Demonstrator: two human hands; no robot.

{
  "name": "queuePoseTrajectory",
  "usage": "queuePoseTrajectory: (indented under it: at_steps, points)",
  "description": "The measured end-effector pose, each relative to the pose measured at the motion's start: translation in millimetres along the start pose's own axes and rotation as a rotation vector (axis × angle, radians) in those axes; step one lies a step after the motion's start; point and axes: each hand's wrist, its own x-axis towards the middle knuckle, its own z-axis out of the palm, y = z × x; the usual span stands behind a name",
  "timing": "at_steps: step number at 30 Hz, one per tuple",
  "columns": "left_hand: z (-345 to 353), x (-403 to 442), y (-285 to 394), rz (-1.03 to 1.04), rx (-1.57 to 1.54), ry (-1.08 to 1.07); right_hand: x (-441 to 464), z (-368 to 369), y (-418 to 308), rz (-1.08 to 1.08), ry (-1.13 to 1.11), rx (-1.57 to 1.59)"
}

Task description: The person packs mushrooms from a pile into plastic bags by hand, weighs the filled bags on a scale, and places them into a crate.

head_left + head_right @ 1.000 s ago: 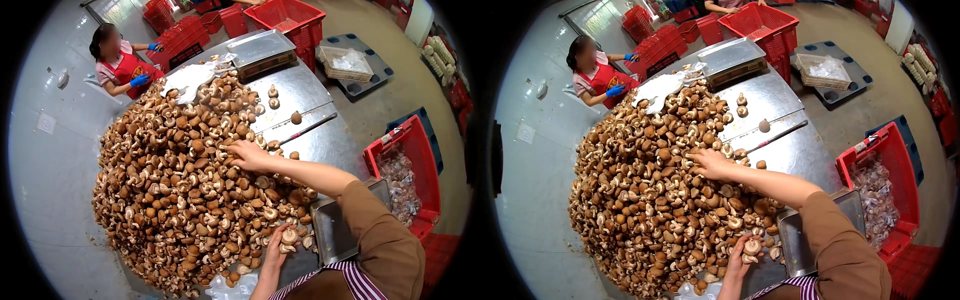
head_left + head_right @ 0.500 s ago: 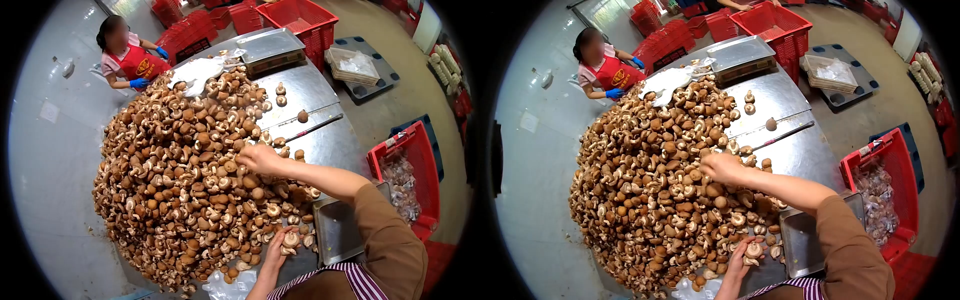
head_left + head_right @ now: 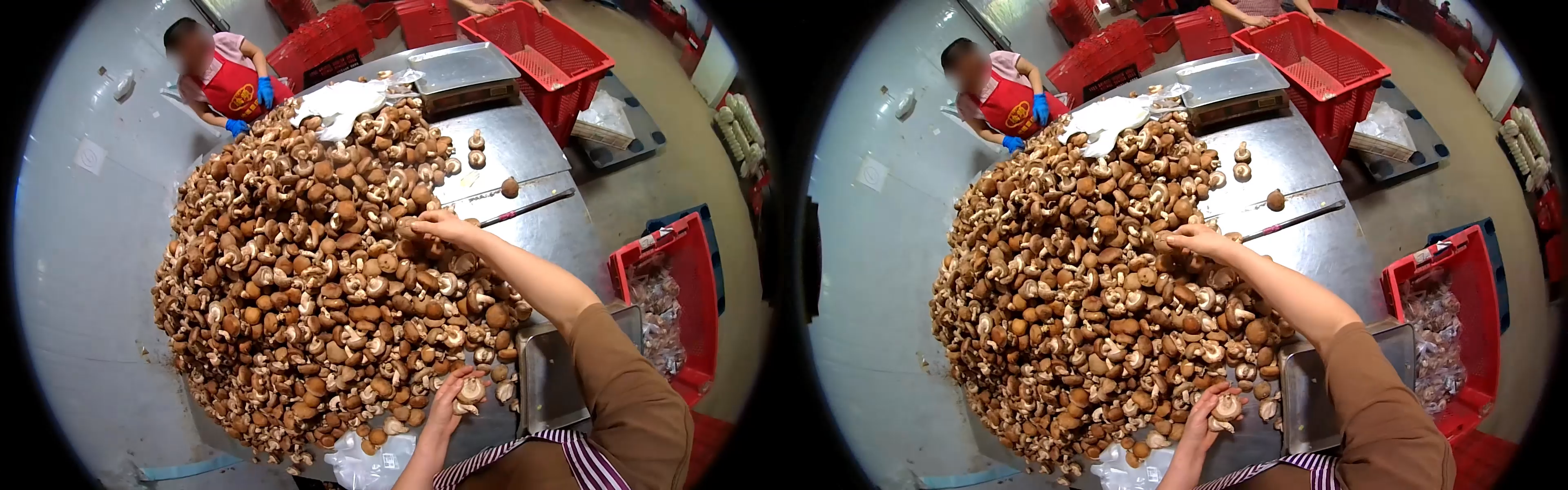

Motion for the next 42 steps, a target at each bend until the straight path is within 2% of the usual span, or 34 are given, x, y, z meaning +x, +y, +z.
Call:
queuePoseTrajectory:
  at_steps: [2,3,6,7,11,12,13,14,15,16,18,20,23,24,26,29,31,32,33,34,36,38,40,42]
  points:
    - [3.8,2.3,-2.1,0.004,-0.001,-0.03,-16.0,-10.0,7.9,-0.077,-0.202,0.324]
    - [7.0,3.1,-2.6,0.017,0.016,-0.04,-21.7,-13.7,9.9,0.0,-0.32,0.472]
    - [16.3,2.4,-4.6,0.032,0.057,-0.06,-72.7,-18.3,-15.1,0.025,-0.311,0.553]
    - [19.2,1.1,-5.4,0.04,0.084,-0.06,-67.1,-14.8,2.0,-0.029,-0.378,0.552]
    - [23.1,-8.3,-6.4,0.1,0.027,-0.08,-135.4,-2.4,-21.6,-0.246,-0.542,0.264]
    - [25.0,-12.2,-2.7,0.11,0.029,-0.085,-153.8,7.7,-24.9,-0.371,-0.651,0.26]
    - [25.3,-14.9,-0.4,0.105,0.01,-0.086,-182.2,8.8,-38.8,-0.319,-0.663,0.032]
    - [25.5,-17.6,1.9,0.099,-0.008,-0.088,-197.8,20.9,-33.2,-0.425,-0.656,-0.282]
    - [29.8,-21.4,7.9,0.096,0.049,-0.087,-211.7,33.3,-31.4,-0.429,-0.746,-0.365]
    - [20.3,-23.0,2.0,0.104,0.062,-0.031,-226.7,46.5,-25.2,-0.512,-0.743,-0.474]
    - [15.5,-26.7,-4.3,0.09,0.005,-0.033,-243.4,55.2,-28.4,-0.702,-0.65,-0.469]
    - [5.5,-29.6,-13.7,0.073,0.021,-0.039,-235.9,57.4,-36.5,-0.675,-0.685,-0.533]
    - [3.9,-34.6,-17.1,0.064,0.021,-0.056,-223.3,69.5,-49.4,-0.652,-0.681,-0.462]
    - [5.4,-37.6,-15.6,0.071,0.001,-0.062,-218.7,74.1,-57.2,-0.509,-0.77,-0.406]
    - [-4.4,-39.4,-17.0,0.065,-0.059,-0.08,-195.3,89.1,-53.2,-0.664,-0.549,-0.342]
    - [-5.2,-47.8,-15.9,0.126,-0.021,-0.142,-113.5,98.0,-56.5,-0.559,-0.097,-0.594]
    - [-8.0,-56.9,-19.2,0.127,-0.035,-0.164,-83.1,97.7,-55.7,-0.494,0.138,-0.66]
    - [-10.7,-62.0,-20.7,0.124,-0.046,-0.184,-77.8,100.9,-55.3,-0.488,0.181,-0.674]
    - [-13.4,-65.8,-22.7,0.121,-0.052,-0.169,-73.3,106.5,-54.6,-0.402,0.165,-0.684]
    - [-15.1,-70.0,-24.1,0.124,-0.048,-0.17,-74.1,110.6,-50.1,-0.406,0.168,-0.683]
    - [-16.9,-78.2,-27.5,0.135,-0.077,-0.156,-89.4,115.3,-43.4,-0.37,-0.059,-0.842]
    - [-28.3,-81.2,-36.3,0.119,-0.14,-0.16,-106.1,110.8,-31.2,-0.398,-0.045,-0.895]
    - [-33.3,-85.2,-38.8,0.116,-0.16,-0.189,-133.9,96.1,-20.1,-0.638,-0.017,-1.054]
    - [-34.5,-89.3,-38.9,0.103,-0.157,-0.196,-154.5,84.5,-27.0,-0.519,-0.216,-0.977]
